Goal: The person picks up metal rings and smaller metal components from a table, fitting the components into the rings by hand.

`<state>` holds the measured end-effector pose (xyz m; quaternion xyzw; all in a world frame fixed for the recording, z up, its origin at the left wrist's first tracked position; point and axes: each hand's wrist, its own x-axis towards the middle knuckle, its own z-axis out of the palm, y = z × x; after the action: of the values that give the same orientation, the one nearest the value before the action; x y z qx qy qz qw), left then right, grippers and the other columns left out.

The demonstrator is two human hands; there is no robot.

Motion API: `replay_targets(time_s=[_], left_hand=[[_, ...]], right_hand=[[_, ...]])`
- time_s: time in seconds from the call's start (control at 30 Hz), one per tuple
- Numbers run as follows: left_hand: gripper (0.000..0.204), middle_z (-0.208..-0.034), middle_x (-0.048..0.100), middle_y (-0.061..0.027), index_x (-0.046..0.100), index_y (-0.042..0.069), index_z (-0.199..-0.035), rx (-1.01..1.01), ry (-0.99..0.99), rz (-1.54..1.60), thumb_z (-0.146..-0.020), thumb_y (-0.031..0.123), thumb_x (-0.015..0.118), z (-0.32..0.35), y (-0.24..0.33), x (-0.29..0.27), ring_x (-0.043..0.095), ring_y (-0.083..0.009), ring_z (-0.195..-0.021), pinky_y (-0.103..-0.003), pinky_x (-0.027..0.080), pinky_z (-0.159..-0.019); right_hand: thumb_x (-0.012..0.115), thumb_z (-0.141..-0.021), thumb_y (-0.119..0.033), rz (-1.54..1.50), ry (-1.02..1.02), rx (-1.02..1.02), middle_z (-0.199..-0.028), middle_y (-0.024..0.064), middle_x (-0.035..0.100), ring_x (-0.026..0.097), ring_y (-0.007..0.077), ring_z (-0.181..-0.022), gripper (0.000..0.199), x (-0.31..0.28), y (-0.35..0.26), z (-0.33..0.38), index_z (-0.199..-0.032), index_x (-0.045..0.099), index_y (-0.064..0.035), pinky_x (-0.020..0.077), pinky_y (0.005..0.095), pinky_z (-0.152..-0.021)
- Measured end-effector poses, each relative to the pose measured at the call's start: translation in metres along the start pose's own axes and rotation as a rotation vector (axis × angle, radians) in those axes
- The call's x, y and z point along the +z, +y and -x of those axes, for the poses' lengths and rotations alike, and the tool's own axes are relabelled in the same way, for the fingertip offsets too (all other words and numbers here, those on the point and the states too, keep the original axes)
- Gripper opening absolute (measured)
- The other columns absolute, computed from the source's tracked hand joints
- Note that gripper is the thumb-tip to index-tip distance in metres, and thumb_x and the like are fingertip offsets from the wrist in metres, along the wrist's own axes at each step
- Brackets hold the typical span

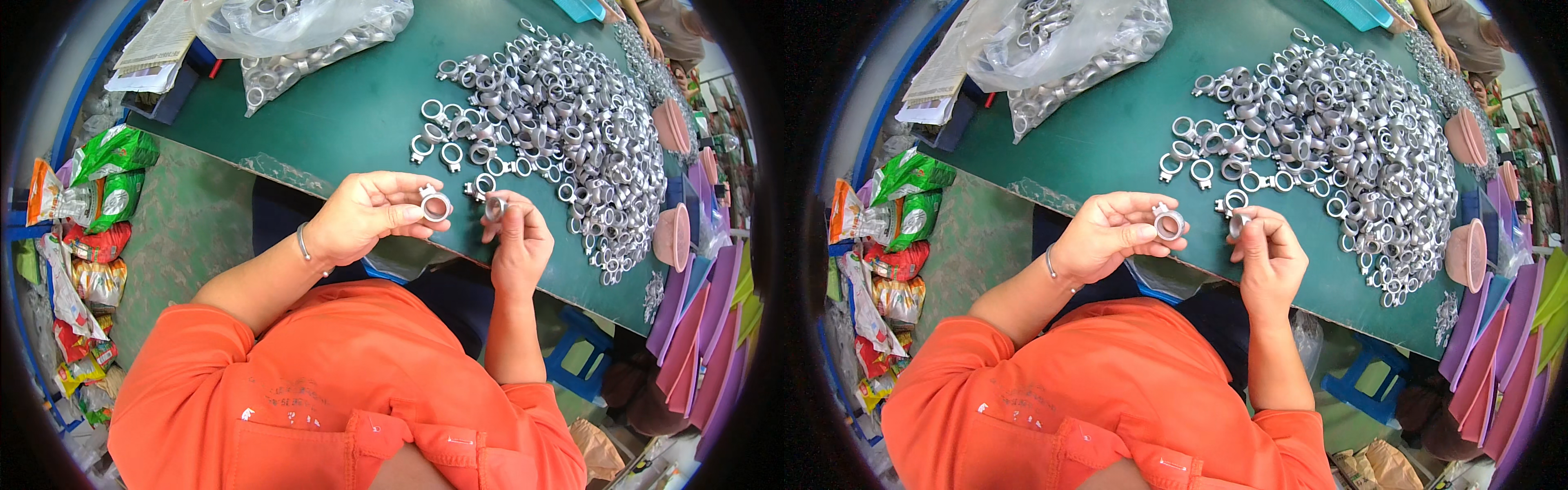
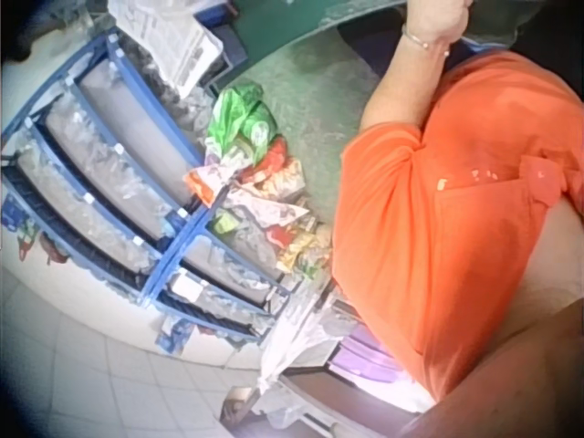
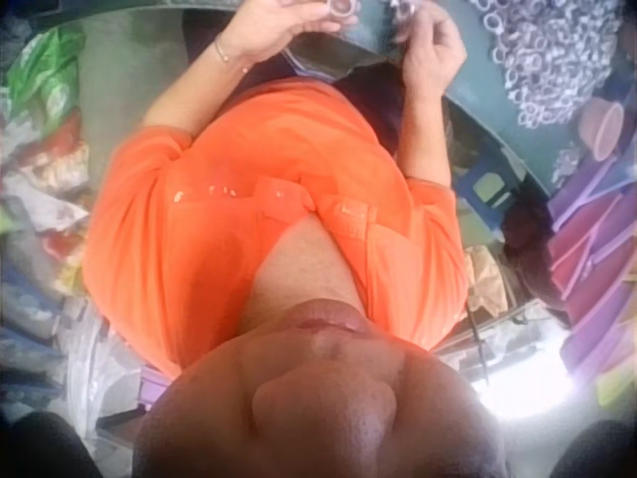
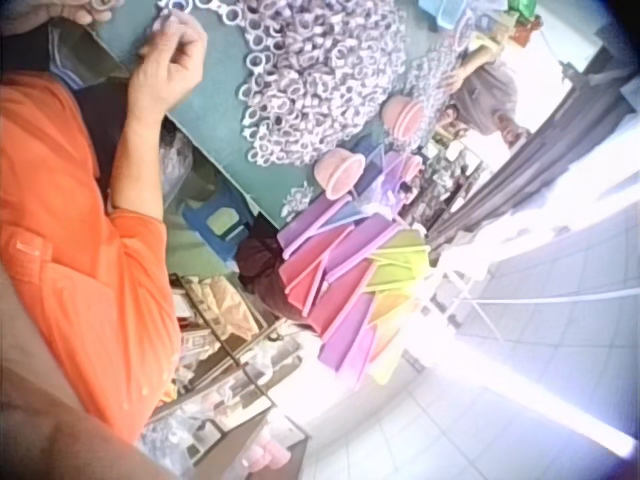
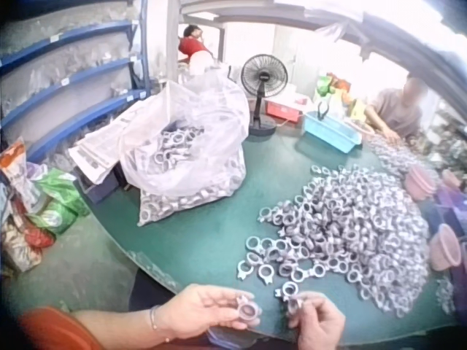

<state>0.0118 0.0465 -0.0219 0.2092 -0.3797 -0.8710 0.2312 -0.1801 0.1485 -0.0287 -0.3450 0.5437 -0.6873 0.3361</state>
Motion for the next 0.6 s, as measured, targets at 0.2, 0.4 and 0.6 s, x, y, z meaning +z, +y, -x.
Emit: replay_targets(time_s=[0.2,0.4,0.6], left_hand=[[0.029,-0.105,0.066,-0.0136,0.059,-0.004,-0.120,0.074,-0.025,-0.041,-0.091,0.000,0.058,0.002,-0.001,0.002,0.067,-0.0221,-0.092,-0.029,0.057,-0.077],[0.021,-0.087,0.060,-0.0023,0.068,-0.001,-0.105,0.127,-0.134,-0.568,-0.084,-0.002,0.066,0.013,0.011,0.006,0.057,-0.0078,-0.075,-0.022,0.047,-0.065],[0.017,-0.084,0.061,-0.0067,0.068,0.001,-0.100,0.188,-0.160,-1.040,-0.083,0.002,0.067,0.019,0.006,0.009,0.059,-0.0125,-0.066,-0.025,0.049,-0.061]], right_hand=[[0.046,-0.099,-0.046,-0.539,-0.139,0.487,-0.075,0.0136,0.063,0.046,0.0100,-0.048,0.055,-0.004,-0.010,0.008,-0.081,0.061,0.0046,0.0351,0.0204,-0.039],[0.044,-0.101,-0.036,-0.673,-0.135,0.526,-0.087,0.0196,0.065,0.054,0.0125,-0.055,0.044,-0.003,-0.008,0.013,-0.086,0.058,0.0023,0.0420,0.0204,-0.041],[0.059,-0.095,-0.019,-0.578,-0.144,0.424,-0.084,0.0146,0.063,0.056,0.0131,-0.062,0.021,-0.002,-0.010,0.016,-0.084,0.056,-0.0015,0.0453,0.0225,-0.045]])
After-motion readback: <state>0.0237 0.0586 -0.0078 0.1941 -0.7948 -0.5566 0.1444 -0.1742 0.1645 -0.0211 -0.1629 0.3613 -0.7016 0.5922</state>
